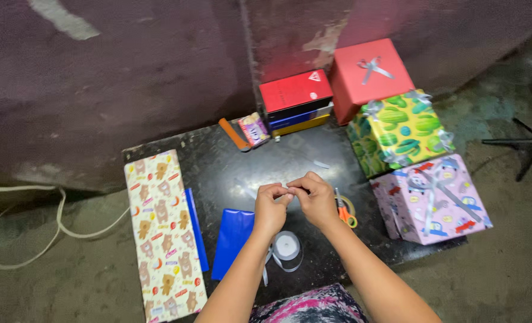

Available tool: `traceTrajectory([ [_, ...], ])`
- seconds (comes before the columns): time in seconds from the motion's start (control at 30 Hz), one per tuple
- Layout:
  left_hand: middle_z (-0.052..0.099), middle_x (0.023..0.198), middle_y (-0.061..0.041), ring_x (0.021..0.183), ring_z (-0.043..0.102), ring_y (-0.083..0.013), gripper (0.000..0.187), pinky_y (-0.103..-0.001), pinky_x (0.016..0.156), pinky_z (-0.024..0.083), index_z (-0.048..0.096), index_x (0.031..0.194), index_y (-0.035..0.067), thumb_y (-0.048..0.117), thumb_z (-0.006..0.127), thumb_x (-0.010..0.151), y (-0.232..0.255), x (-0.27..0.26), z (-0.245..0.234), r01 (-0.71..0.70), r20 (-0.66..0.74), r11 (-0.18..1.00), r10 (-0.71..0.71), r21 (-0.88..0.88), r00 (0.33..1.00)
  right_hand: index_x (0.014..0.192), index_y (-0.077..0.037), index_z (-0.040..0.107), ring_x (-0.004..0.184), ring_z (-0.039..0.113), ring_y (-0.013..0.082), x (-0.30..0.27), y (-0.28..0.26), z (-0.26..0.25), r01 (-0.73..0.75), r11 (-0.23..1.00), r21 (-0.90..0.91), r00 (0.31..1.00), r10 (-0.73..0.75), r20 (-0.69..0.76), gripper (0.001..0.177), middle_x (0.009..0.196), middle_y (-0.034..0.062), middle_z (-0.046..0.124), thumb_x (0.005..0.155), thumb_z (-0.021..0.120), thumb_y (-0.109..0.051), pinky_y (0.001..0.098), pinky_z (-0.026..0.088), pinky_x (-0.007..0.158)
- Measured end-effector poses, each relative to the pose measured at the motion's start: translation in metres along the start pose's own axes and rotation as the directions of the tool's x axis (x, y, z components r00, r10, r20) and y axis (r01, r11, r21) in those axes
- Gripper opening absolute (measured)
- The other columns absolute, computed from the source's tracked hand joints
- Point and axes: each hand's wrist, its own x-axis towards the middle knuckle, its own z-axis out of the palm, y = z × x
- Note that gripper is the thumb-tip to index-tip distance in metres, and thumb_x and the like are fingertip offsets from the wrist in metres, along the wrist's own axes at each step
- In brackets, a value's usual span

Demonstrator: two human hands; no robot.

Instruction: The person wraps a small blue box with blue wrapping paper, then ties a silver ribbon around it and secures the bow with clear tape. They use scissors to trim the ribbon ends and adjust the bow on top of the package.

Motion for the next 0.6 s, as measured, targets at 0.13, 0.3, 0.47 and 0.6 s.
traceTrajectory([
  [0.13,0.072,0.085,-0.010,0.070,0.069,-0.0110,0.009,-0.026,0.063,0.058,0.071,0.100,0.001,0.007,0.067,0.094,-0.016,-0.001,-0.028,0.121,0.062,0.960,-0.109,-0.254,0.992,0.089,-0.007,0.077,0.073,0.066,0.0169,0.003,-0.007,0.032,0.062,0.998,0.024,0.996,-0.063,0.057,0.010,0.082,0.0054,0.068,0.081,0.075,-0.002,0.0293,0.050,0.065],
  [0.3,0.073,0.077,-0.007,0.062,0.068,-0.0115,0.014,-0.027,0.057,0.056,0.070,0.104,0.001,0.006,0.069,0.091,-0.012,0.009,-0.035,0.045,0.012,0.983,-0.044,-0.178,0.999,0.091,-0.004,0.072,0.075,0.065,0.0175,0.003,-0.011,0.045,0.036,0.998,0.041,0.999,-0.036,-0.001,0.005,0.085,0.0071,0.066,0.086,0.074,-0.004,0.0287,0.052,0.068],
  [0.47,0.074,0.075,-0.008,0.060,0.070,-0.0117,0.016,-0.028,0.056,0.055,0.071,0.105,0.001,0.008,0.071,0.091,0.028,0.019,-0.001,0.026,0.112,1.000,-0.026,-0.005,0.993,0.091,-0.003,0.070,0.091,0.064,0.0191,0.013,-0.005,0.011,0.162,0.987,0.005,0.963,-0.157,-0.218,0.006,0.111,0.0145,0.058,0.086,0.072,-0.002,0.0268,0.057,0.070],
  [0.6,0.071,0.073,-0.008,0.057,0.070,-0.0135,0.038,-0.030,0.053,0.054,0.060,0.120,0.007,0.010,0.075,0.085,0.055,0.025,0.051,-0.012,0.229,0.996,-0.008,0.087,0.973,0.092,-0.001,0.066,0.074,0.066,0.0148,0.008,0.011,-0.038,-0.123,0.991,0.048,0.947,0.131,-0.292,0.004,0.087,0.0067,0.066,0.089,0.069,-0.003,0.0276,0.053,0.069],
])
